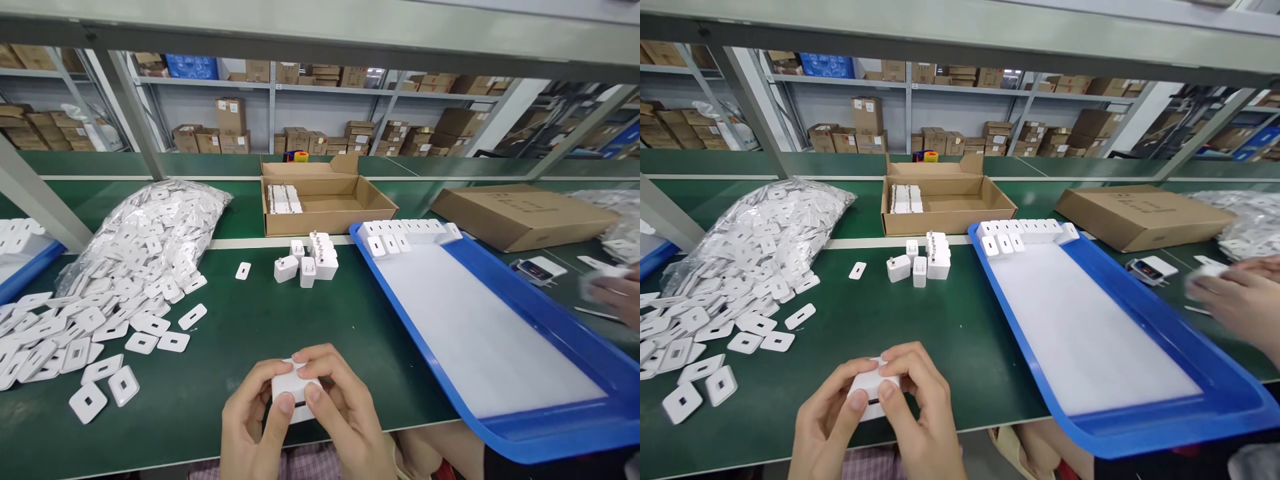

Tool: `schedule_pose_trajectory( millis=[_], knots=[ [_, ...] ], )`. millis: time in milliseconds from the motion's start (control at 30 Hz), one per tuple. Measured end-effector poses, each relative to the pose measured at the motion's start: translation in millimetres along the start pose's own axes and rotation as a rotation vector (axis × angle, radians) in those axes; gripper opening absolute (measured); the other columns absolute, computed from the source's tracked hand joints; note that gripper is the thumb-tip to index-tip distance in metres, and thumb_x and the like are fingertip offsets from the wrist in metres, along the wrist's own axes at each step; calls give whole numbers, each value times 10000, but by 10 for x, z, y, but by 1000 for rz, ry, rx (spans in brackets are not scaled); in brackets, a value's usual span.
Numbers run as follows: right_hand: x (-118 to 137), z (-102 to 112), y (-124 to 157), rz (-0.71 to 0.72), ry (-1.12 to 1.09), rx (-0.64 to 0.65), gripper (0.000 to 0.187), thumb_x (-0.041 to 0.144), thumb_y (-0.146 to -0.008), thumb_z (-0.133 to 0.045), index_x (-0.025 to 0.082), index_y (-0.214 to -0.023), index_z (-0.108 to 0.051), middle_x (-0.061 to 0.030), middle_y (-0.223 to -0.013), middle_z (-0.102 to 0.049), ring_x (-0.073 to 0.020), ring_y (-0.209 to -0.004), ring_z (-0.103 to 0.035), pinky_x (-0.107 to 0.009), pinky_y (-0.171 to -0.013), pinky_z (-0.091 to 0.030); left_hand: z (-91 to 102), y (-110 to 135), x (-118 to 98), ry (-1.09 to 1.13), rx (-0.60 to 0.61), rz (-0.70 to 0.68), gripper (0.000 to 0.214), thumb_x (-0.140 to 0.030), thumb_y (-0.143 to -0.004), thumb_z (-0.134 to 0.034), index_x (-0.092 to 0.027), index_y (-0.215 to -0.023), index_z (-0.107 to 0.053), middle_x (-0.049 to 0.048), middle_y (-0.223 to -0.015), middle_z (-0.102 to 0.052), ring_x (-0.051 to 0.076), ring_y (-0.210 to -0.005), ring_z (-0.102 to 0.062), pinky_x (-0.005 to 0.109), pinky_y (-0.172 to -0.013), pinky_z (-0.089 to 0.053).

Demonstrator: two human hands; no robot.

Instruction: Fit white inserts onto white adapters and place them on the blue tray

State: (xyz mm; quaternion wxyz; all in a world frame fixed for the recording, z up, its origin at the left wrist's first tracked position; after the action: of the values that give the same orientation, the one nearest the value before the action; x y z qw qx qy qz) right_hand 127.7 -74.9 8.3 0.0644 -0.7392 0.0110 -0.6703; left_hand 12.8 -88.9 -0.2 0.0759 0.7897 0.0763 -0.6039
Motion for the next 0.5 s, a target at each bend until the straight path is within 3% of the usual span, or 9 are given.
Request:
schedule_pose_trajectory(
  millis=[133,233,367,500],
  knots=[
    [-48,33,1,-73,-22,8,281,475,-913,-562,215,-836,-635,-35,-1014,-592,-136,-836,-593,-207,-711,-472,-14,-27,22,27,67,-59,180,-420,-821,-695,-250,-866,-733,0,-901,-690,153,-844,-638,168,-726,-493],
    [-63,34,-1,-31,39,-2,257,436,-927,-549,206,-844,-627,-44,-992,-613,-144,-836,-613,-218,-709,-485,-25,-41,46,55,86,-48,167,-407,-836,-681,-254,-865,-740,5,-907,-691,158,-842,-635,178,-726,-492],
    [-34,15,-23,98,130,-33,266,404,-950,-511,199,-823,-623,-50,-921,-625,-147,-823,-619,-214,-681,-488,-19,-51,66,45,54,-23,186,-427,-806,-704,-250,-829,-753,13,-878,-697,168,-836,-636,184,-711,-494],
    [-31,14,-26,4,91,-8,273,455,-939,-511,217,-889,-636,-49,-1016,-611,-149,-886,-610,-207,-730,-490,-11,-60,84,69,-12,42,249,-477,-762,-737,-237,-822,-763,27,-887,-711,179,-835,-640,189,-710,-516]
  ],
)
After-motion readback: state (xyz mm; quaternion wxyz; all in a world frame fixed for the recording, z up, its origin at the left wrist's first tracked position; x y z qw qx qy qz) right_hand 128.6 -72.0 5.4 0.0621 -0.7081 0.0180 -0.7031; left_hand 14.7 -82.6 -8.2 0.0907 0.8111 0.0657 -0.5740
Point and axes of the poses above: each hand's wrist, its own y-axis away from the middle knuckle, its own z-axis out of the back of the hand, x = y × z, the point moved 2 cm from there along -y, towards the middle knuckle
